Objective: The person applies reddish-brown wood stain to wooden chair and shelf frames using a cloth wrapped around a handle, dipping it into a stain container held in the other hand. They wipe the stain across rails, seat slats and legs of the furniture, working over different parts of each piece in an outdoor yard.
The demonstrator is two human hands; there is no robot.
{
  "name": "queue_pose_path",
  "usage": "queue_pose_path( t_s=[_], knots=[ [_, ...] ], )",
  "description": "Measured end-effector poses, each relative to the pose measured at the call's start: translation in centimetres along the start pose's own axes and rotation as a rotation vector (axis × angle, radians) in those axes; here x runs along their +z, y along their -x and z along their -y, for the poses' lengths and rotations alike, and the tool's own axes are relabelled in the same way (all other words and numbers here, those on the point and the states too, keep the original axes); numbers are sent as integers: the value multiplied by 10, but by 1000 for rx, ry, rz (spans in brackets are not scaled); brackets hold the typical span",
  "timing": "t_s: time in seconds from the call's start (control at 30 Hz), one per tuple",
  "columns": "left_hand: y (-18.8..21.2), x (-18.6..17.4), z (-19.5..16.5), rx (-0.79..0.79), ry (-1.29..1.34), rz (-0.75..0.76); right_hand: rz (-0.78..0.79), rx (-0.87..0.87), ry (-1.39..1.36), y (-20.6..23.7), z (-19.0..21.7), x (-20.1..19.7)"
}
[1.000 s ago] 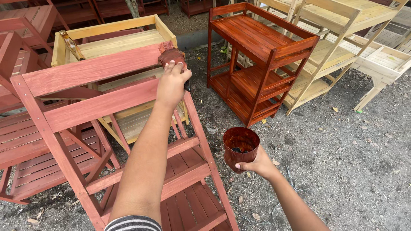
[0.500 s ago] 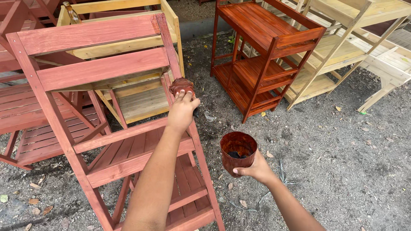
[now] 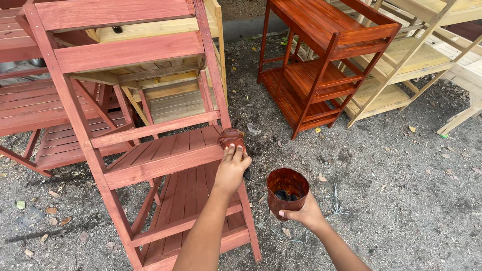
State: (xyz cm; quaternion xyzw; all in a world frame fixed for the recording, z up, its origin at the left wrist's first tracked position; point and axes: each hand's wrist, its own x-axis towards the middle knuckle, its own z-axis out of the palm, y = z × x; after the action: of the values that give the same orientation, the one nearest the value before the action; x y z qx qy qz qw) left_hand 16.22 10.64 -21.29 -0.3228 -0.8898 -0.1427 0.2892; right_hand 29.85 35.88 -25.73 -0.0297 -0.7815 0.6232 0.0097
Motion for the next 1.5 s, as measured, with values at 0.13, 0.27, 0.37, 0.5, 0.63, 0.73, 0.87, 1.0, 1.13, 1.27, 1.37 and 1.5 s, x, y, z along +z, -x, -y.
queue_pose_path(
  t_s=[0.13, 0.27, 0.37, 0.5, 0.63, 0.73, 0.87, 1.0, 1.13, 1.27, 1.37, 1.5],
  knots=[
    [36, 13, -19, 30, 10, 14, -60, -26, -138, 19, -18, 8],
    [66, 26, -40, 38, 40, 14, -107, 21, -126, 36, -36, 10],
    [88, 33, -56, 45, 62, 24, -141, 50, -85, 56, -46, 15],
    [118, 40, -74, 57, 82, 50, -187, 30, -108, 87, -51, 30],
    [139, 45, -86, 85, 86, 102, -209, 74, -134, 97, -50, 44],
    [151, 49, -97, 103, 86, 130, -234, 42, -253, 106, -60, 46],
    [171, 58, -111, 99, 122, 172, -295, -73, -126, 120, -90, 43],
    [206, 67, -131, 84, 121, 176, -341, 196, -279, 152, -119, 36],
    [248, 78, -153, 76, 158, 200, -383, 95, -93, 177, -140, 30],
    [292, 83, -170, 54, 178, 225, -344, 80, -67, 203, -152, 30],
    [318, 86, -180, 43, 199, 257, -343, 49, -99, 209, -160, 38],
    [351, 92, -196, 44, 179, 266, -306, 107, -33, 224, -172, 47]
  ],
)
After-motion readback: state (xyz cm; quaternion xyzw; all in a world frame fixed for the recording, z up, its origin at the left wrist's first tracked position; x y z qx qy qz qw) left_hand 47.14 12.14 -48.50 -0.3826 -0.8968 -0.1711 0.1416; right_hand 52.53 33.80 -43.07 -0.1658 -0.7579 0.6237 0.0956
